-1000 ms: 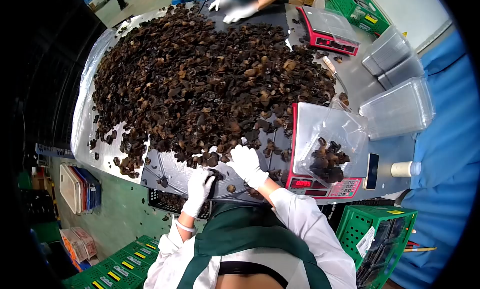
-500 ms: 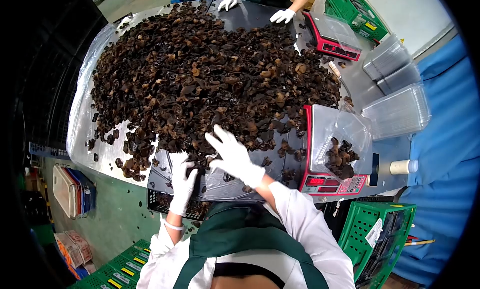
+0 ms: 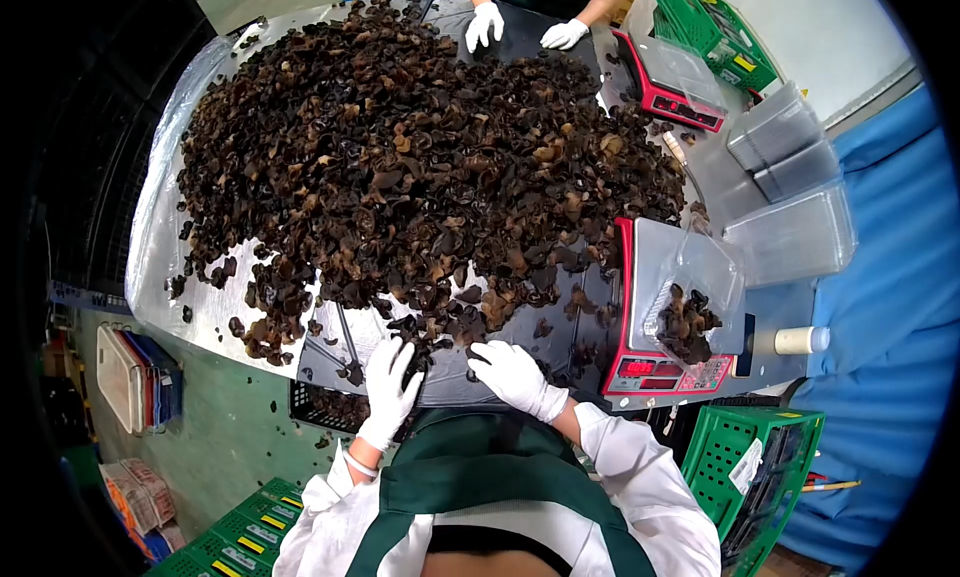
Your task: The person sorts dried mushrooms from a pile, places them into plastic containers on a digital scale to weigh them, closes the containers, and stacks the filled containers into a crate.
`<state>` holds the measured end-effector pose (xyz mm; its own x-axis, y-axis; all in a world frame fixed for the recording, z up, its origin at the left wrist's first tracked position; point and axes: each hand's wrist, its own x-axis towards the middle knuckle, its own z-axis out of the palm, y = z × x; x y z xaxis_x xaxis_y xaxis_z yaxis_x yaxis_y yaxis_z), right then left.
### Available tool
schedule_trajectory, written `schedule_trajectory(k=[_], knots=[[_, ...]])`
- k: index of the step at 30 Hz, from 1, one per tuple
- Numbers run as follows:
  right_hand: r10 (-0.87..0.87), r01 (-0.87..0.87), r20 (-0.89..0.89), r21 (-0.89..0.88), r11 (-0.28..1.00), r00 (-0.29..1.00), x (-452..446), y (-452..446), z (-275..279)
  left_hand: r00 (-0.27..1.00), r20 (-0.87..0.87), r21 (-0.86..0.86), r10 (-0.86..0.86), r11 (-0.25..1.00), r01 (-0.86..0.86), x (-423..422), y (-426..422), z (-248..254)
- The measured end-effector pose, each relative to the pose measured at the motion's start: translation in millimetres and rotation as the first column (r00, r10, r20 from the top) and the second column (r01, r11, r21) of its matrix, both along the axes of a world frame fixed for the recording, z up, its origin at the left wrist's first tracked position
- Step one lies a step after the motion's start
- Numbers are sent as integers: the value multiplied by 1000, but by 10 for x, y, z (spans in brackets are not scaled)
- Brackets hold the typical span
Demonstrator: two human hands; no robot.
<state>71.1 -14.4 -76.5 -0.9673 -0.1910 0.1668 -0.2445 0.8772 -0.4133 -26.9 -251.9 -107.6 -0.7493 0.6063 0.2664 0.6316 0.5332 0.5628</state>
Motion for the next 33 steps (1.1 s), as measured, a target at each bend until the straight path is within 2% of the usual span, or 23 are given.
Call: schedule_trajectory(k=[1,3,5,7,9,11,12,17,19,20,21,23,24,28,29,31,33], knots=[[-2,2,2,0,1000,1000,-24,-4,71,1000,18,14,22,1000,-23,-41,6,-4],[-111,109,-60,-42,993,992,-158,22,186,997,29,16,70,997,-70,-132,86,79],[-179,179,45,4,984,983,-387,20,270,998,42,-6,56,998,-55,-216,143,103],[-287,281,13,163,946,958,-601,-48,325,998,70,-61,-7,998,11,-256,180,52],[-286,279,15,185,942,958,-624,-23,159,998,69,2,-7,1000,7,-233,172,-56],[-151,124,91,247,961,984,-520,9,46,997,4,78,-83,994,83,-224,95,-153],[-136,126,30,234,964,990,-450,34,15,995,-37,64,-94,993,96,-204,93,-47],[-150,144,18,182,973,989,-215,119,108,990,-12,75,-137,988,138,-110,-29,-72],[-140,152,-83,162,975,987,-319,5,231,998,43,172,-56,984,47,-83,4,-67],[-120,142,-163,128,982,979,-411,-74,221,997,45,172,-59,984,51,-75,27,-50],[-97,101,-140,21,995,985,-517,-134,228,996,90,151,-24,988,10,-83,58,11],[-100,104,-89,45,994,991,-676,-280,37,991,130,129,12,991,-29,-98,73,36],[-125,144,-139,137,980,982,-758,-341,-15,991,131,126,3,992,-20,-103,68,15],[-158,164,-48,157,974,986,-898,-225,-193,995,101,105,-6,994,-5,-94,38,6],[-224,224,-22,29,974,974,-859,-168,-179,994,105,103,-3,995,-8,-79,18,2],[-278,234,-123,-288,929,953,-814,-37,-78,989,149,94,-6,996,-8,-50,6,-15],[-476,420,25,-513,749,879,-735,-30,71,987,162,94,5,995,-21,-40,7,-12]])
